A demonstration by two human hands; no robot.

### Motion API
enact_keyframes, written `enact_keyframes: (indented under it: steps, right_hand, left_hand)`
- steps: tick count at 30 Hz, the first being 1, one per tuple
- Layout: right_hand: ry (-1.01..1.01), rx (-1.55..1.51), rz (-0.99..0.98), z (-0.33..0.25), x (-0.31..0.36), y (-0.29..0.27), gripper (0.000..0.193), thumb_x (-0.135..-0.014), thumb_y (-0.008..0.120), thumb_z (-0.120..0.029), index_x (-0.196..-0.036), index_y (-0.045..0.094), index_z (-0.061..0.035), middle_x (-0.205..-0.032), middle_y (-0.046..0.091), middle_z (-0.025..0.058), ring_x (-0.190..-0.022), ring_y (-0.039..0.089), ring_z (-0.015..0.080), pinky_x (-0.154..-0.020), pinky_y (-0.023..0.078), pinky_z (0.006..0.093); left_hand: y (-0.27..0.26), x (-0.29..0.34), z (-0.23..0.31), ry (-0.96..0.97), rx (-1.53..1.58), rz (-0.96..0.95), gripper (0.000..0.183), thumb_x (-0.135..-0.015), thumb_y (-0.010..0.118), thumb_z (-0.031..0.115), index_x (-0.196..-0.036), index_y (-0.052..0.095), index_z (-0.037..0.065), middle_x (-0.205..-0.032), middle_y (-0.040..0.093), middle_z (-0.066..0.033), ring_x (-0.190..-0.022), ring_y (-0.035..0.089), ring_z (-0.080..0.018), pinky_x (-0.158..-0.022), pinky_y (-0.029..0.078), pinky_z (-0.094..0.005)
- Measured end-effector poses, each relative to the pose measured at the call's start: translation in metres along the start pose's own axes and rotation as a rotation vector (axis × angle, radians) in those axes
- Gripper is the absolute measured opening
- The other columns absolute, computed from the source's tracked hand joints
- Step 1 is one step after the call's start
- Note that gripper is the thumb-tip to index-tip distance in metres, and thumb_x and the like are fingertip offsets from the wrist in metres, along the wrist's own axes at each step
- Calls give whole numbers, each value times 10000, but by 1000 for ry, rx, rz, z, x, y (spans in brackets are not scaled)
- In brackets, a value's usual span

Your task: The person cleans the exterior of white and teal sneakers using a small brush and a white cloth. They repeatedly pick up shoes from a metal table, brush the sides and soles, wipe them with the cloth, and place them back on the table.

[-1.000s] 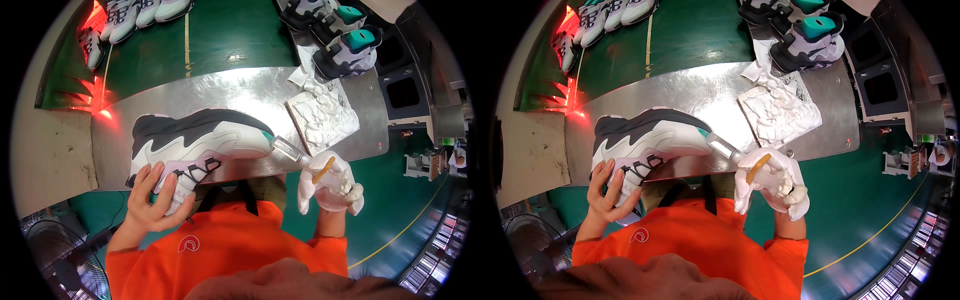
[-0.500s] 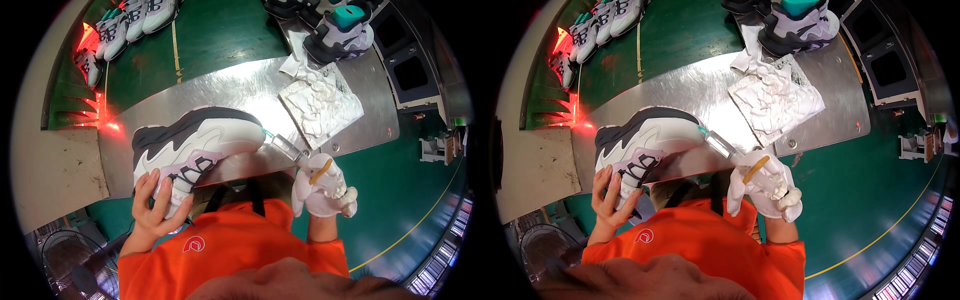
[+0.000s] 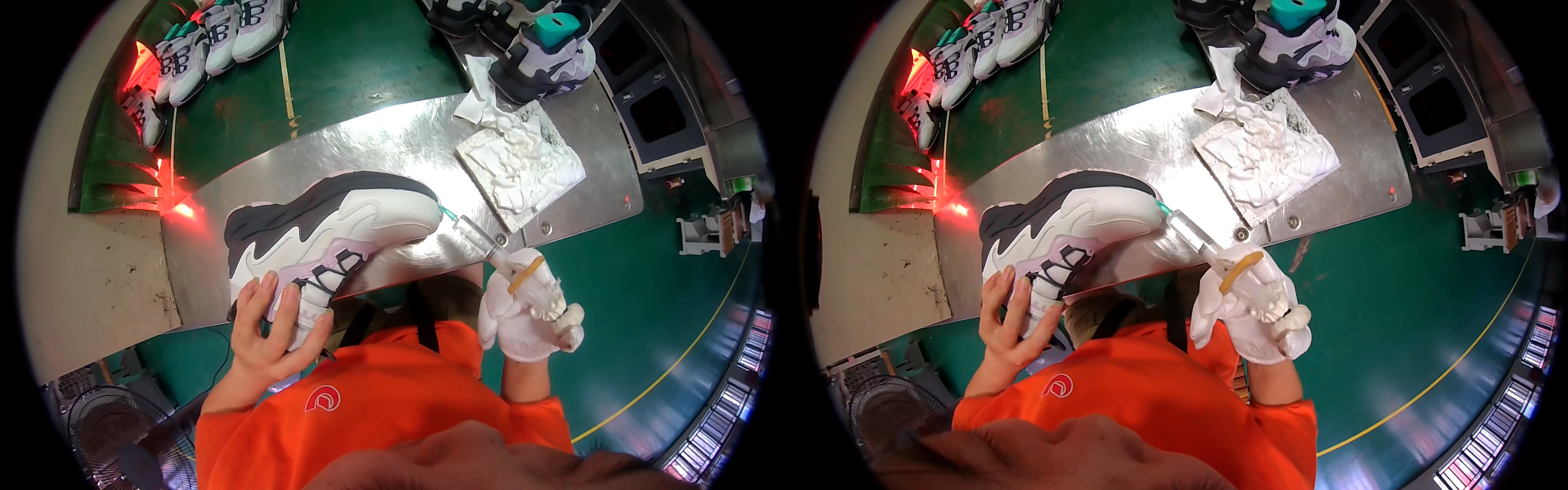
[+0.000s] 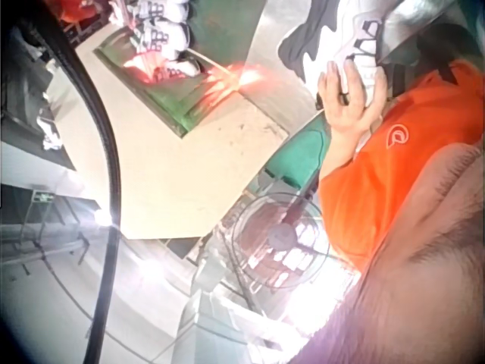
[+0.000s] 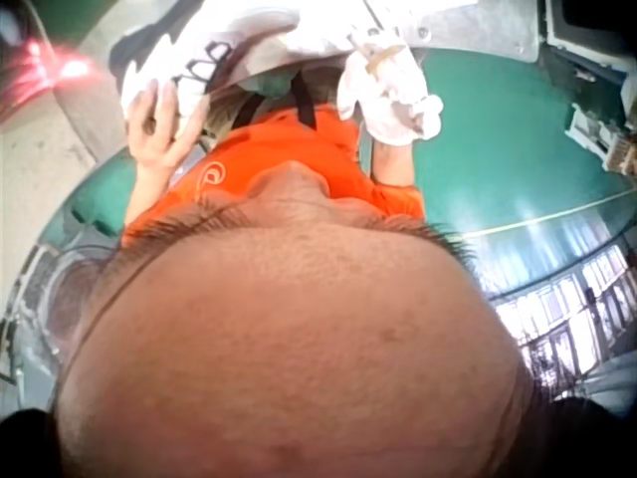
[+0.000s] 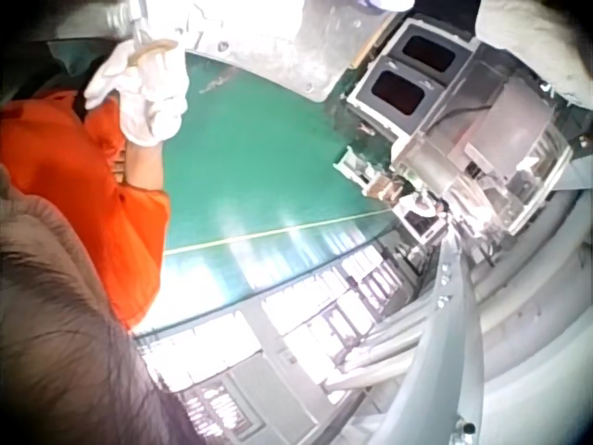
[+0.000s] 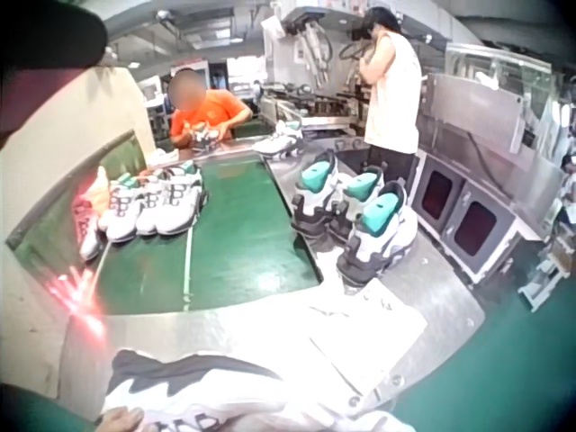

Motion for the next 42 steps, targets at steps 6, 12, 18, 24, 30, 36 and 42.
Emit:
enact_keyframes:
  steps: [6, 12, 18, 24, 30, 36, 42]
  right_hand:
    - [-16, 15, 27, 1, 1, 4, 970, -620, 791, -343, -1345, 318, 95, -956, 557, 253, -804, 635, 408, -649, 561, 465]
    - [-31, 81, 79, 0, 0, 13, 991, -594, 782, -316, -1346, 314, 128, -919, 562, 274, -788, 644, 427, -643, 570, 477]
    - [38, 271, 139, 1, -7, 23, 977, -566, 791, -262, -1326, 339, 153, -906, 580, 291, -782, 650, 426, -652, 575, 481]
    - [80, 400, 144, 3, -12, 29, 908, -555, 759, -119, -1321, 352, 149, -929, 587, 280, -828, 654, 380, -681, 576, 441]
    - [47, 453, -47, 8, -30, 20, 910, -504, 741, 0, -1314, 356, 155, -976, 579, 259, -933, 636, 352, -792, 556, 420]
    - [22, 448, -9, 24, -44, -12, 914, -500, 726, 46, -1324, 344, 146, -1017, 572, 216, -962, 620, 337, -850, 536, 417]
    - [0, 499, -43, 39, -50, -35, 920, -507, 788, 58, -1335, 390, 51, -1069, 584, 152, -1048, 598, 275, -954, 494, 406]
  left_hand:
    - [-2, 0, 1, 13, -34, 16, 396, -732, 713, 88, -1071, 614, 266, -1156, 579, -129, -1028, 601, -394, -751, 533, -465]
    - [-4, -1, 2, 25, -37, 36, 397, -727, 706, 90, -1078, 619, 254, -1163, 578, -140, -1006, 604, -390, -722, 541, -460]
    - [-5, -7, -5, 3, 42, -6, 397, -712, 724, 47, -1067, 639, 205, -1182, 575, -160, -1041, 591, -411, -765, 541, -491]
    - [-9, -27, -25, -39, 140, -56, 364, -672, 692, 34, -1003, 680, 184, -1191, 584, -161, -969, 599, -388, -708, 556, -451]
    - [0, -57, -61, -149, 313, -239, 408, -624, 743, 99, -1023, 668, 127, -1207, 593, -168, -1009, 592, -401, -803, 524, -447]
    - [24, -98, -112, -287, 576, -375, 481, -571, 833, 100, -1008, 633, 79, -1134, 605, -142, -954, 597, -321, -805, 485, -382]
    - [79, -117, -145, -350, 862, -652, 558, -554, 872, 170, -1039, 622, 52, -1094, 591, -122, -1034, 579, -287, -884, 466, -364]
Point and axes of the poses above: each hand's wrist, its own x-axis away from the middle knuckle, its own y-axis out of the palm, z = x × y, the point moved 10 cm from there along -x, towards the middle knuckle
